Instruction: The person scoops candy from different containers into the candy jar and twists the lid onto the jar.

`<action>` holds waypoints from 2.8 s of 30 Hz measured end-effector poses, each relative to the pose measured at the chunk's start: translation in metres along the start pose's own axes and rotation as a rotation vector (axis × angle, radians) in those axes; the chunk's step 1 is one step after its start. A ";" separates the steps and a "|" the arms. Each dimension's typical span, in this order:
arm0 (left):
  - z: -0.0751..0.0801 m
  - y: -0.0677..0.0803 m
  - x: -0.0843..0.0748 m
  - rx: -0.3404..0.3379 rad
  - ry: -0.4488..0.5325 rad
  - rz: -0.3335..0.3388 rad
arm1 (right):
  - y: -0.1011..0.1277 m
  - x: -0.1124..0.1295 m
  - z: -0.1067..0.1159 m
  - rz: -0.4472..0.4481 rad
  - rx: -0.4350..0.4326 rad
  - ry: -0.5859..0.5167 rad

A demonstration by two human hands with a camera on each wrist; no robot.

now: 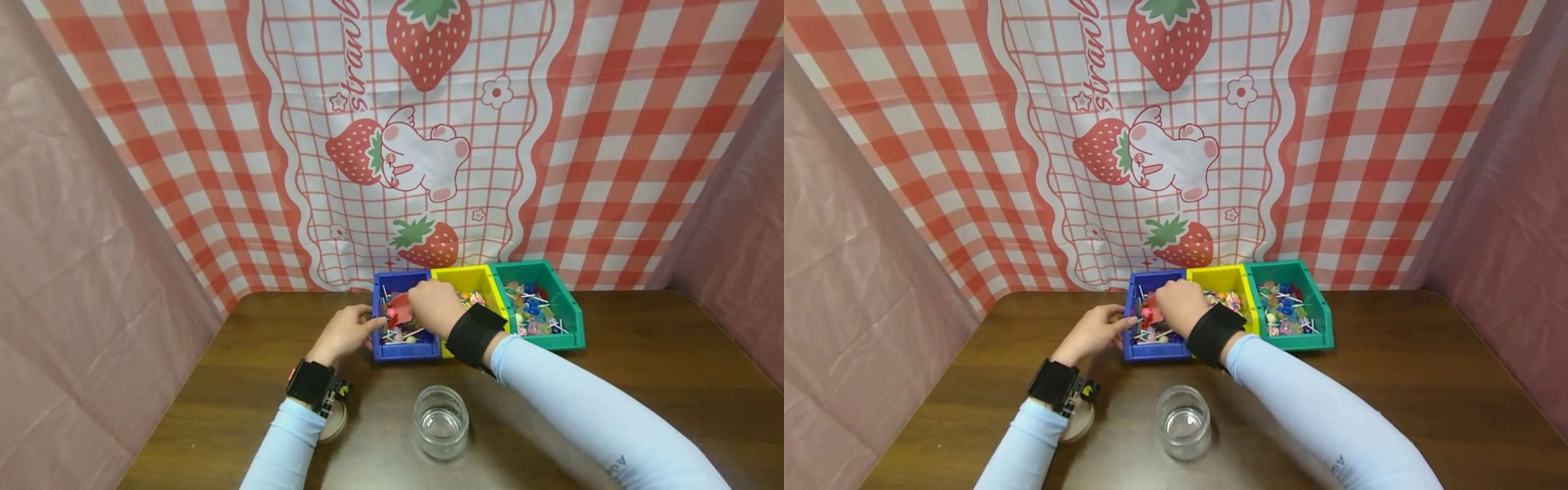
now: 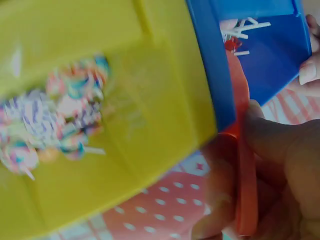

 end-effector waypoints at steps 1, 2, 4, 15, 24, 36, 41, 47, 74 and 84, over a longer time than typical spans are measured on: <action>0.000 0.000 0.000 0.001 0.001 -0.005 | 0.000 0.003 0.002 0.015 -0.005 0.040; 0.000 0.000 0.000 0.002 0.006 -0.006 | 0.000 0.005 0.003 0.031 -0.014 0.073; -0.001 0.000 0.000 0.005 0.018 -0.009 | -0.001 0.009 0.009 0.066 -0.045 0.130; 0.000 -0.002 0.003 0.015 0.055 0.001 | -0.007 0.008 0.035 0.095 -0.207 0.405; 0.000 -0.002 0.003 0.014 0.071 0.010 | -0.011 0.024 0.019 0.207 -0.177 0.512; -0.003 -0.002 0.006 0.016 0.085 0.012 | -0.014 0.016 0.001 0.174 -0.189 0.449; -0.002 -0.002 0.004 0.022 0.081 0.016 | -0.012 0.007 0.003 0.145 -0.216 0.366; -0.002 -0.002 0.004 0.026 0.071 0.029 | -0.010 -0.005 0.001 0.081 -0.259 0.251; -0.003 -0.003 0.001 0.022 0.039 0.005 | -0.008 -0.017 -0.006 -0.060 -0.376 0.201; 0.000 -0.002 0.002 0.009 0.029 0.009 | -0.013 -0.018 -0.006 -0.044 -0.356 0.135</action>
Point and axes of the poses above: each hand's wrist, its own y-axis away from the middle knuckle, its own z-axis out of the back of the hand, x = y × z, the point moved 10 cm from there along -y, towards the middle knuckle, and after that the axes turned 1 degree about x, right-handed, at the moved point
